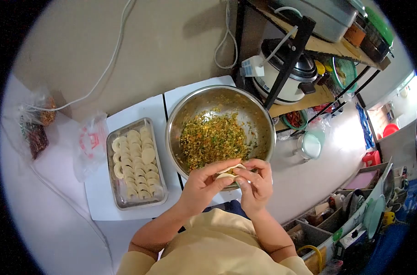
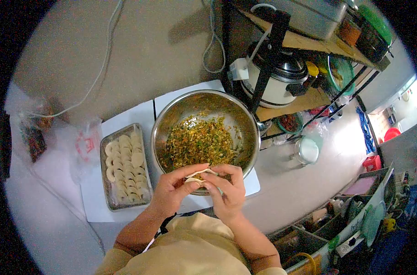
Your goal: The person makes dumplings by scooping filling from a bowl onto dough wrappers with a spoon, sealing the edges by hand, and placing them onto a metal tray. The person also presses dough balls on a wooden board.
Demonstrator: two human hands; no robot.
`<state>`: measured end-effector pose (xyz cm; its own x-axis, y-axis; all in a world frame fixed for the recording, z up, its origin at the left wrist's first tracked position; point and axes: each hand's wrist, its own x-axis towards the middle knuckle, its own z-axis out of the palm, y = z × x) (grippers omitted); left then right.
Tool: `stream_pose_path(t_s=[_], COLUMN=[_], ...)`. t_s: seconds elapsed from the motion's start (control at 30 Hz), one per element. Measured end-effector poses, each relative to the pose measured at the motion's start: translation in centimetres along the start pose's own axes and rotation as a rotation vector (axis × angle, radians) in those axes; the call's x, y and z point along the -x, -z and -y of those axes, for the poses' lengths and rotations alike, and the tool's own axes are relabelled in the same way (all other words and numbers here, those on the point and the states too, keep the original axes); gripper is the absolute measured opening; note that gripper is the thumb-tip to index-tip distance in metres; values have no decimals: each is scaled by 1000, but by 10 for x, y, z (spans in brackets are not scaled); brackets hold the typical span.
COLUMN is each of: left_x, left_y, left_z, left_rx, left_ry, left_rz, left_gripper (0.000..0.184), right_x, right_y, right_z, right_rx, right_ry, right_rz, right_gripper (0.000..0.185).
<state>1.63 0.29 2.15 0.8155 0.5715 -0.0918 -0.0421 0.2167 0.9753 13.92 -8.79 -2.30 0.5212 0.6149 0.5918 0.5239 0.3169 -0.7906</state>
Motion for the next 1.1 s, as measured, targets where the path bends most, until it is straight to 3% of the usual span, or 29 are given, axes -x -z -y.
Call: stream_pose_path(t_s=[0.13, 0.27, 0.33, 0.37, 0.43, 0.6, 0.8, 0.87, 0.9, 0.97, 1.1], left_x=[-2, -4, -6, -5, -4, -2, 1, 2, 3, 4, 4], left_y=[-4, -6, -7, -7, -8, -8, -9, -9, -10, -10, -8], left_z=[7, 8, 8, 9, 14, 15, 18, 18, 18, 16, 12], left_rx=[-96, -150, 37, 33, 209, 245, 240, 237, 239, 243, 250], left_ry=[-21, -66, -2, -3, -69, -99, -49, -37, -37, -40, -59], left_rz=[-42, -53, -67, -71, -120, -106, -104, -103, -89, -73, -62], left_gripper=[36, 34, 30, 30, 27, 26, 24, 24, 24, 24, 20], right_x=[-13, -9, -10, -10, -10, -6, -7, -12, -13, -14, -15], right_y=[8, 3, 0, 0, 1, -2, -1, 6, 7, 9, 13], right_z=[4, -1, -2, -3, -5, -7, -9, -3, -2, 1, 3], right_rx=[191, 58, -357, -362, -669, -857, -673, -332, -329, -16, -124], right_ry=[60, 23, -279, -278, -477, -557, -426, -282, -283, -5, -22], right_rz=[104, 26, -120, -118, -106, -106, -115, -55, -55, -73, -37], right_gripper=[19, 18, 23, 23, 28, 24, 16, 13, 13, 13, 17])
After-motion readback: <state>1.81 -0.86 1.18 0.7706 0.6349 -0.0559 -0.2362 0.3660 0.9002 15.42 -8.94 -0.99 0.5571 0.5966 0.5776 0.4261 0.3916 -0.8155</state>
